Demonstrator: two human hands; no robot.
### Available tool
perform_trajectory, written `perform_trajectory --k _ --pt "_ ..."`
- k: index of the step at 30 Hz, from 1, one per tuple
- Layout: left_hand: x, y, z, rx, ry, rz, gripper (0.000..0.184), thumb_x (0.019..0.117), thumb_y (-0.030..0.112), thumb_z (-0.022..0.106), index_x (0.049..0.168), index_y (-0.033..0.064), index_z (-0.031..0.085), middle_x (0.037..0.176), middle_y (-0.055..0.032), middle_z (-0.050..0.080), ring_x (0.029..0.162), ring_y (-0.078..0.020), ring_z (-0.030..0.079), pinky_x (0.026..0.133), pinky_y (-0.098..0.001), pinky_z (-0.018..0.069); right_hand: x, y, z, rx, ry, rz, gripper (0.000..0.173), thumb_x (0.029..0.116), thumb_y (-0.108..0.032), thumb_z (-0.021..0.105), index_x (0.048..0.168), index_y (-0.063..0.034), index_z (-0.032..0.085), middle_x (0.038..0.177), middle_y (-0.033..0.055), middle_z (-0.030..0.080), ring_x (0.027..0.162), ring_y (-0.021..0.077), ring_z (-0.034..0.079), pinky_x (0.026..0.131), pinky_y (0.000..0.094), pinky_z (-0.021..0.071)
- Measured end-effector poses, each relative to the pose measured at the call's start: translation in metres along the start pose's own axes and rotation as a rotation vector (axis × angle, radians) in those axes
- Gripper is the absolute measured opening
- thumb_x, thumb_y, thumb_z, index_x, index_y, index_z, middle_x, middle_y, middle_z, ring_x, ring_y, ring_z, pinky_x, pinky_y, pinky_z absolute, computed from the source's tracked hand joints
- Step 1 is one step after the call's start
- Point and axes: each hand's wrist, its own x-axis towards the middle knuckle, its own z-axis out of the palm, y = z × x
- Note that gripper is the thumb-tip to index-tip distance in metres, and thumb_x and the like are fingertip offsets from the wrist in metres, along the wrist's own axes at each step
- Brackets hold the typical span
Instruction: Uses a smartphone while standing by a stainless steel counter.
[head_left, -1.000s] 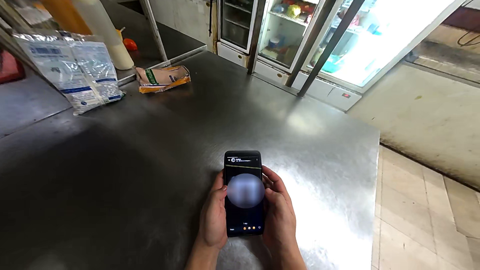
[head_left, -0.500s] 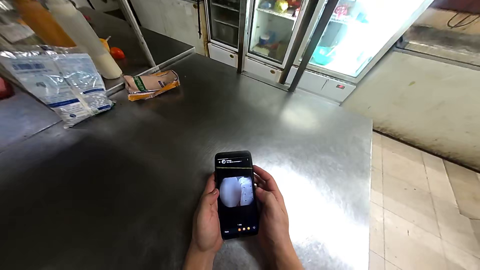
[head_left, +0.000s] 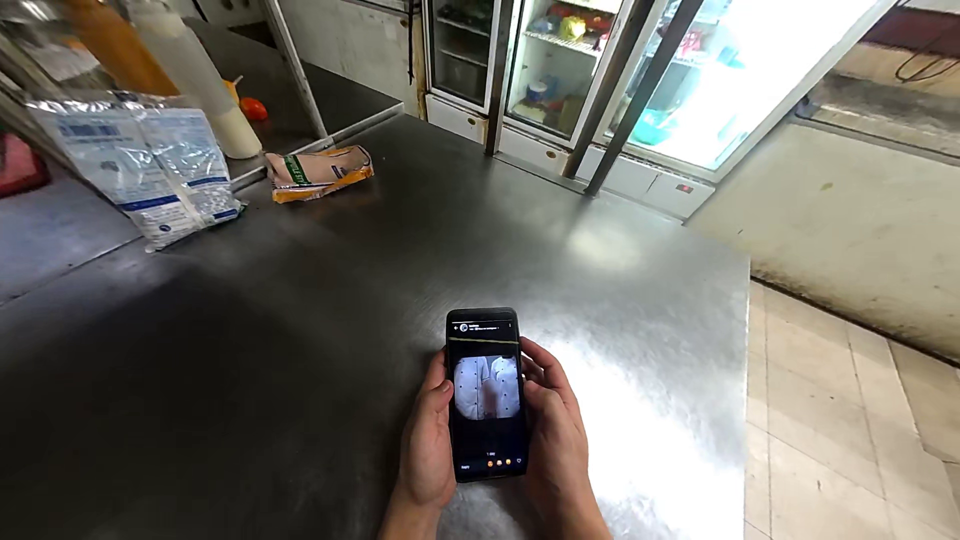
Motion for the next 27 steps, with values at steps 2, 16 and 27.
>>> perform_trajectory --k 2,16,27 --pt "-0.0001 0.0008 -0.0012 0.007 0.005 -0.001 0.059 0.1008 0.034 0.031 0.153 0.0085 0.034 0.135 -0.0127 0.059 0.121 -0.0202 0.06 0.103 -0.0374 0.0508 -0.0002 0.0002 0.0013 0.0 -0.012 0.002 0.05 0.0911 -0.013 0.042 0.138 -0.0014 0.055 0.109 0.0161 0.068 0.094 0.0203 0.068 0.082 0.0351 0.0579" --pt "-0.0013 0.002 0.0012 0.025 0.009 -0.003 0.057 0.1 0.033 0.031 0.151 0.0099 0.039 0.13 -0.0117 0.062 0.119 -0.0197 0.061 0.102 -0.037 0.051 -0.0013 0.0016 0.0005 -0.017 0.009 -0.007 0.049 0.0913 -0.013 0.043 0.137 -0.0039 0.056 0.111 0.0151 0.068 0.097 0.0201 0.068 0.084 0.036 0.0576" --pt "-0.0018 0.0026 0.0028 0.042 0.025 0.016 0.057 0.1005 0.033 0.032 0.15 0.0069 0.039 0.131 -0.0106 0.061 0.119 -0.0164 0.061 0.102 -0.0329 0.0503 -0.0017 0.0022 0.0005 -0.013 0.003 -0.011 0.049 0.0912 -0.012 0.042 0.138 -0.0029 0.055 0.11 0.0142 0.068 0.097 0.0181 0.068 0.084 0.0337 0.0573"
